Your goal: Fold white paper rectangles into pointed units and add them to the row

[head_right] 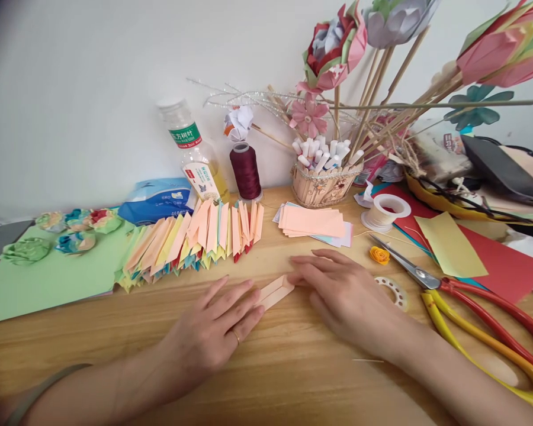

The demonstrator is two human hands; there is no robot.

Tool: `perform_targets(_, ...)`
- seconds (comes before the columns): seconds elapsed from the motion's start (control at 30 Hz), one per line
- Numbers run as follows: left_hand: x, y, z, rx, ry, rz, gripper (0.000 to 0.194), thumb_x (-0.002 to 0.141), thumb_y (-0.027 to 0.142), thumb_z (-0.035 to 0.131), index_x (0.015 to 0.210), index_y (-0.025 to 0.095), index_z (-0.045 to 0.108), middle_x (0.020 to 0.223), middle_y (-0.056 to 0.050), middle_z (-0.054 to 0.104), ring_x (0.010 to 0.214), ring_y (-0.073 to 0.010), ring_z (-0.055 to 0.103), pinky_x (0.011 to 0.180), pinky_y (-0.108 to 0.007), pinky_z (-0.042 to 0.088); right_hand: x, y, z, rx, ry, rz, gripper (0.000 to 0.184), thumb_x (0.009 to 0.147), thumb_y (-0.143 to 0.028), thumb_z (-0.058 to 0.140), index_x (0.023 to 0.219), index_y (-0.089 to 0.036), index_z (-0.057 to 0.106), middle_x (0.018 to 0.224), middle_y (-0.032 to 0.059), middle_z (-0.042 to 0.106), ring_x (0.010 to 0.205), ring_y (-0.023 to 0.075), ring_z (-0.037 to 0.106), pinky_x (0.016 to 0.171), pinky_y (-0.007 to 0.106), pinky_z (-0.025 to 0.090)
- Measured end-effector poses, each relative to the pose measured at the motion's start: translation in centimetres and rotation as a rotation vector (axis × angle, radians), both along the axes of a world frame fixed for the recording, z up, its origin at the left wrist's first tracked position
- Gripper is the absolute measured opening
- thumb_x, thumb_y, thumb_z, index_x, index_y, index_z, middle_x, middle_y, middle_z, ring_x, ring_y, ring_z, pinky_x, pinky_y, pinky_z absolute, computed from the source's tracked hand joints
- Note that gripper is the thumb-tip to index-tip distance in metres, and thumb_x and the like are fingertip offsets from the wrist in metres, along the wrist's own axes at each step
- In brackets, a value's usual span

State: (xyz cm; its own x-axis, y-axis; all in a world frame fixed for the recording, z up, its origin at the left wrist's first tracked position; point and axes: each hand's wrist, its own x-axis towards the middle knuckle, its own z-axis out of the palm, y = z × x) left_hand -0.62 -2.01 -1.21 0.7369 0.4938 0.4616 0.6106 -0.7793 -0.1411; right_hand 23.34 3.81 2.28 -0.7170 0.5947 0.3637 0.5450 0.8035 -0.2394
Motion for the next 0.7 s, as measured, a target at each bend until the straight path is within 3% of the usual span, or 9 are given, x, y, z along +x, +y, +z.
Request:
perform_targets(0.2,-0.01,-0.08,-0.12,-0.005,-0.012,0.000,0.029,0.093,0.010,0.036,0.103,0.009,0.063,0.110,-0.011,0.065,0.110,-0.0255,0.056,0.099,-0.047,0.034,0.47,0.09,-0.44,0.013,0.123,-0.177,0.029,0.081,-0.006,0.037,0.093,-0.023,0.058,0.100,0.0081,0.069,0.098,0.0223,0.064,0.076,0.039,0.054)
perform_targets(0.37,-0.10,-0.12,-0.13,-0.014,0.022,0.001,0.027,0.093,0.011,0.038,0.106,0.009,0.062,0.113,-0.011,0.064,0.114,-0.0259,0.053,0.099,-0.047,0.035,0.29,-0.28,-0.73,-0.085,0.073,-0.092,0.031,0.080,-0.005,0.037,0.094,-0.022,0.058,0.103,0.0061,0.068,0.095,0.0202,0.064,0.076,0.037,0.054)
perform_targets(0.6,0.05,-0.06,0.14,-0.018,0.005,-0.001,0.029,0.094,0.010,0.035,0.104,0.009,0.063,0.110,-0.010,0.066,0.112,-0.0255,0.054,0.099,-0.047,0.035,0.33,-0.39,-0.35,-0.050,0.018,-0.020,0.030,0.082,-0.007,0.037,0.097,-0.021,0.059,0.102,0.0066,0.069,0.097,0.0200,0.064,0.086,0.041,0.051)
perform_targets(0.7,0.06,-0.09,0.24,-0.024,-0.006,0.003,0.030,0.094,0.010,0.035,0.103,0.009,0.063,0.109,-0.011,0.066,0.110,-0.0259,0.055,0.099,-0.047,0.035,0.64,-0.28,-0.36,-0.001,0.085,-0.058,0.028,0.083,-0.008,0.039,0.098,-0.021,0.058,0.106,0.0076,0.067,0.100,0.0205,0.062,0.087,0.041,0.050)
